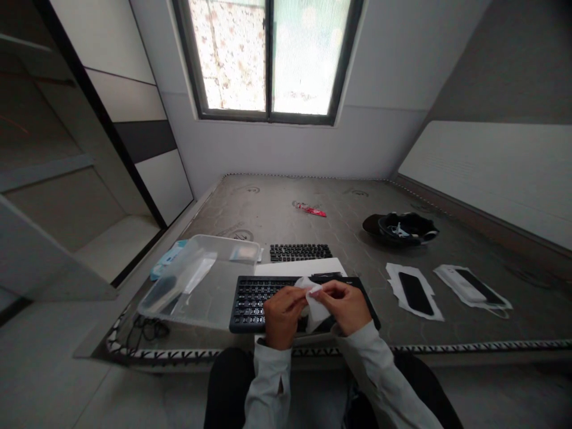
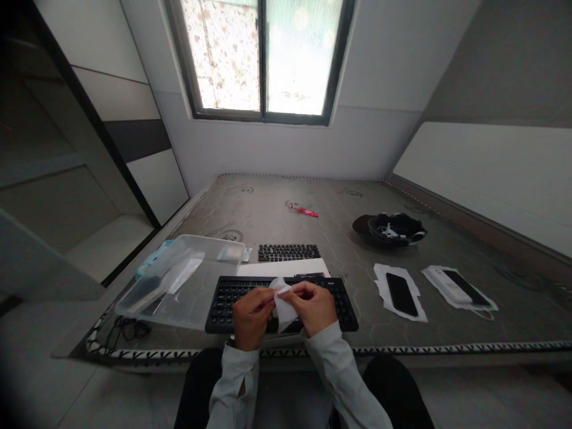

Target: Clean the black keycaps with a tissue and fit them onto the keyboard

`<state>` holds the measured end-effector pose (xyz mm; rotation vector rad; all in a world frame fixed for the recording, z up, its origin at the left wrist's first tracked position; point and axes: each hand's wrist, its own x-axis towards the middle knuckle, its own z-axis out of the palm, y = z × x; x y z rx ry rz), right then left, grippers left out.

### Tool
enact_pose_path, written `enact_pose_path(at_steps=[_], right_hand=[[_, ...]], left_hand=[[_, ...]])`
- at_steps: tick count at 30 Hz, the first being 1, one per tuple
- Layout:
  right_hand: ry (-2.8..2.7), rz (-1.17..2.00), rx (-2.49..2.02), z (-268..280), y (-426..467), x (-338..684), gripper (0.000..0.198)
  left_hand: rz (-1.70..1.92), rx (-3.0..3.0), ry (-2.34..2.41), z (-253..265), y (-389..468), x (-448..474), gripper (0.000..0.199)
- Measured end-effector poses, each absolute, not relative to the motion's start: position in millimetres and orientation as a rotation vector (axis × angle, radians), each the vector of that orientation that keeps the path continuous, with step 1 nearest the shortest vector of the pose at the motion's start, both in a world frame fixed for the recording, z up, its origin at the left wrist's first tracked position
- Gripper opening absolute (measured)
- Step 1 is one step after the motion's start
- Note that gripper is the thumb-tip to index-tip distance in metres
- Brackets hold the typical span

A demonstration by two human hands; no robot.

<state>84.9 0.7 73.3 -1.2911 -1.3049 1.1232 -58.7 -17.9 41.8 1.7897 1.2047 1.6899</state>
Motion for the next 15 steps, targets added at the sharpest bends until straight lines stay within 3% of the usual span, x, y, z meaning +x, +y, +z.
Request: enact_pose_path(at_steps=[8, 15], right_hand=[[-0.962, 1.58, -0.998, 64, 2, 84, 0.043], [-0.921, 1.674, -0.905, 56, -5, 81, 0.036]], left_hand=[[1.723, 1.732, 1.322, 43, -20, -55, 0.014], [1.824, 1.71, 1.326, 47, -22, -51, 0.014]])
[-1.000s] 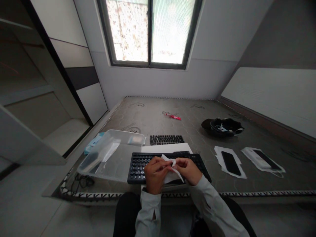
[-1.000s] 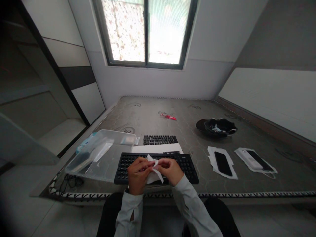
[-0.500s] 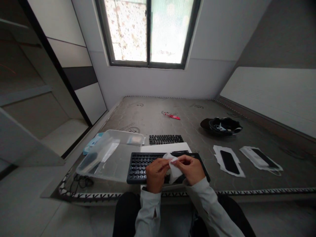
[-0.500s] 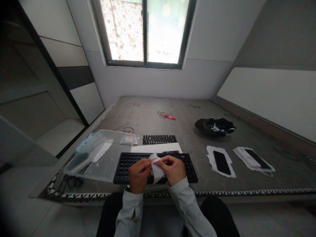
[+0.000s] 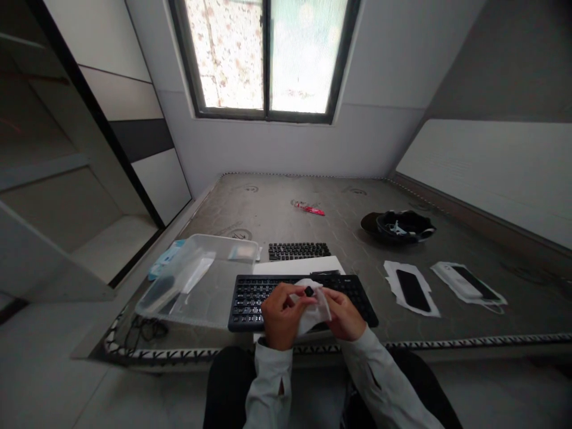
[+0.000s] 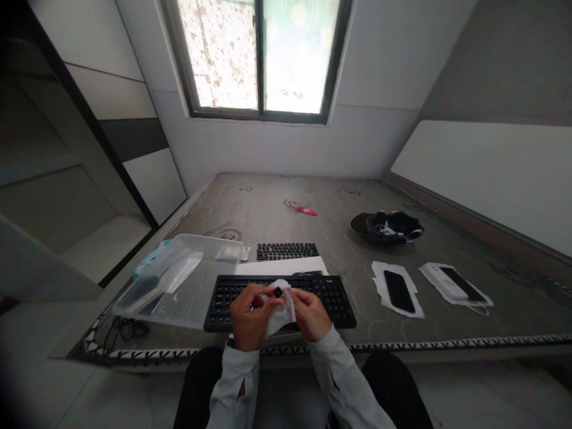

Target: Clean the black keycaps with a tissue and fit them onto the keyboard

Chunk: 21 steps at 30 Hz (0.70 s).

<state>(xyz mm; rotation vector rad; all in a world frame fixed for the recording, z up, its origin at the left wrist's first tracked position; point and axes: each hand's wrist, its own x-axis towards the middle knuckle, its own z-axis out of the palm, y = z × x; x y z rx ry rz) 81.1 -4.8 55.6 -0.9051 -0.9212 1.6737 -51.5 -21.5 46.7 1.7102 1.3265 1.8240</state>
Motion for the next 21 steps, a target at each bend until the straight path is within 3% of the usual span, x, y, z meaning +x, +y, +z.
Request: enact_pose_path(at_steps=[21], right_hand=[[-1.076, 1.619, -0.937, 45, -2, 93, 0.033]], left_hand=[[1.627, 1.899, 1.297, 53, -24, -52, 0.015]])
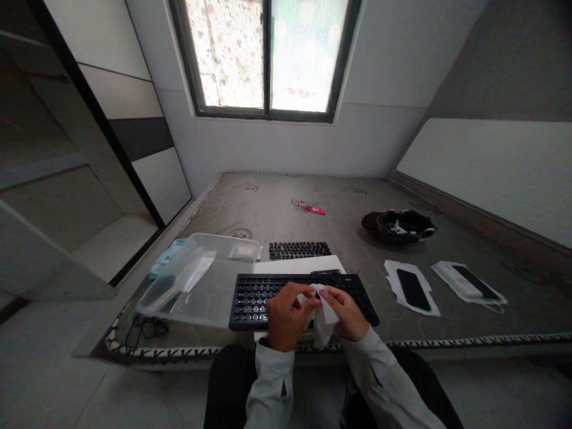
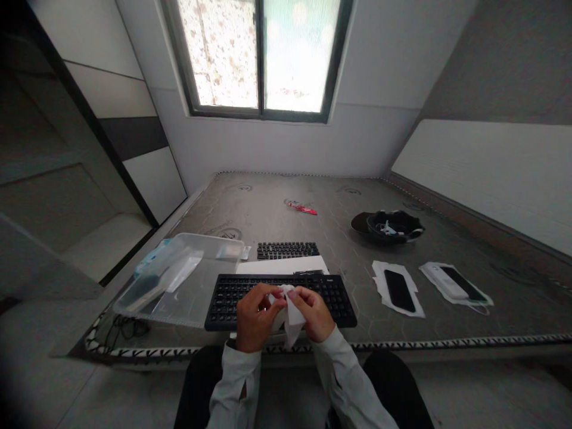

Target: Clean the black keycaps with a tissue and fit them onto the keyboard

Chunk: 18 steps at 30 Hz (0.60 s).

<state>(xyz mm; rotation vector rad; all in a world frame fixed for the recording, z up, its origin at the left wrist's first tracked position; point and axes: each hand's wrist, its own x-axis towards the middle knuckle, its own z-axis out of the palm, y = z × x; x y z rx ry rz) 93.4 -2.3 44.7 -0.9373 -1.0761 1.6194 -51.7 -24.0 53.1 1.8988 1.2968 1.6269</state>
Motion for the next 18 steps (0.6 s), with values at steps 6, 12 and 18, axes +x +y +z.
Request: enact_pose_path(at_steps=[6, 12, 18], right_hand=[[-1.057, 1.57, -0.982, 41.9, -2.5, 98.2, 0.04], [-1.039, 1.54, -0.978, 36.2, -2.9, 94.1, 0.042], [-1.03, 1.543, -0.924, 38.0, -4.9, 93.6, 0.041]], left_hand=[[1.576, 1.924, 1.199, 55.3, -23.5, -50.9, 0.015], [1.607, 1.876, 1.218, 55.9, -24.5, -45.7, 0.015], [1.671, 1.833, 1.207, 55.5, -25.3, -43.0, 0.015]])
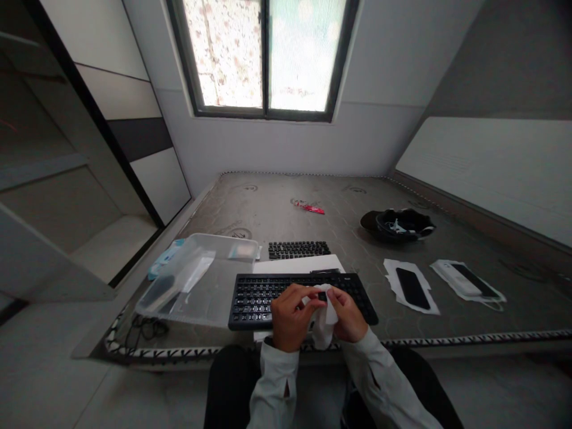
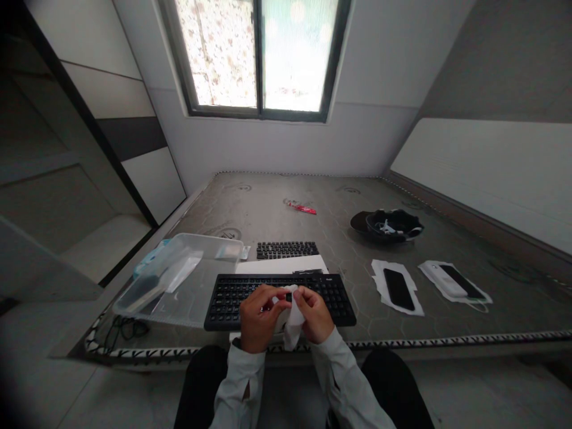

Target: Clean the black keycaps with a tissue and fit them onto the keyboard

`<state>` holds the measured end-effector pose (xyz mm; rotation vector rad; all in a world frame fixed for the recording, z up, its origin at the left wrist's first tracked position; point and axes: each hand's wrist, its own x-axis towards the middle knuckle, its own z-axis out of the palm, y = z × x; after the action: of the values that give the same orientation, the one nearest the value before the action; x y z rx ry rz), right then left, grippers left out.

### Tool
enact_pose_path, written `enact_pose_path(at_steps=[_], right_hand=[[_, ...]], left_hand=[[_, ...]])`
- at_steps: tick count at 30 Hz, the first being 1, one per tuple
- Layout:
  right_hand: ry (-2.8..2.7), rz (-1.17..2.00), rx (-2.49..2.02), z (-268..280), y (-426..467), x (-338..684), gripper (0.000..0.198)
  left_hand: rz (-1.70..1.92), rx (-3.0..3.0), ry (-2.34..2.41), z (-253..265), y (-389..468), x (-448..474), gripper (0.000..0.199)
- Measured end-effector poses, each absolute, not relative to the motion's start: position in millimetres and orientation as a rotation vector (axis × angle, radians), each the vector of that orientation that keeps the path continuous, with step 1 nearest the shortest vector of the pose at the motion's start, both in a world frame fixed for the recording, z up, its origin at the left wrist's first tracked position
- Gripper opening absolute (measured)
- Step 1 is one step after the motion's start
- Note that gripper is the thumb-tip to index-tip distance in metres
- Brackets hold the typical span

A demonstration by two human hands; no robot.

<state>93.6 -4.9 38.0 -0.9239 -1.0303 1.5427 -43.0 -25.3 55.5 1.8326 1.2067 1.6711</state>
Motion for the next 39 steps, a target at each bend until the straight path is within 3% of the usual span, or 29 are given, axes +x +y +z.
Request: enact_pose_path(at_steps=[4, 11, 39], right_hand=[[-1.125, 1.521, -0.924, 37, -4, 101, 0.036], [-1.053, 1.487, -0.989, 39, -1, 99, 0.045], [-1.038, 1.573, -0.968, 45, -9, 106, 0.038]], left_hand=[[1.684, 1.805, 1.195, 57, -26, -43, 0.014], [1.648, 1.808, 1.162, 54, -26, -39, 0.008], [1.639, 1.853, 1.156, 53, -24, -38, 0.016]])
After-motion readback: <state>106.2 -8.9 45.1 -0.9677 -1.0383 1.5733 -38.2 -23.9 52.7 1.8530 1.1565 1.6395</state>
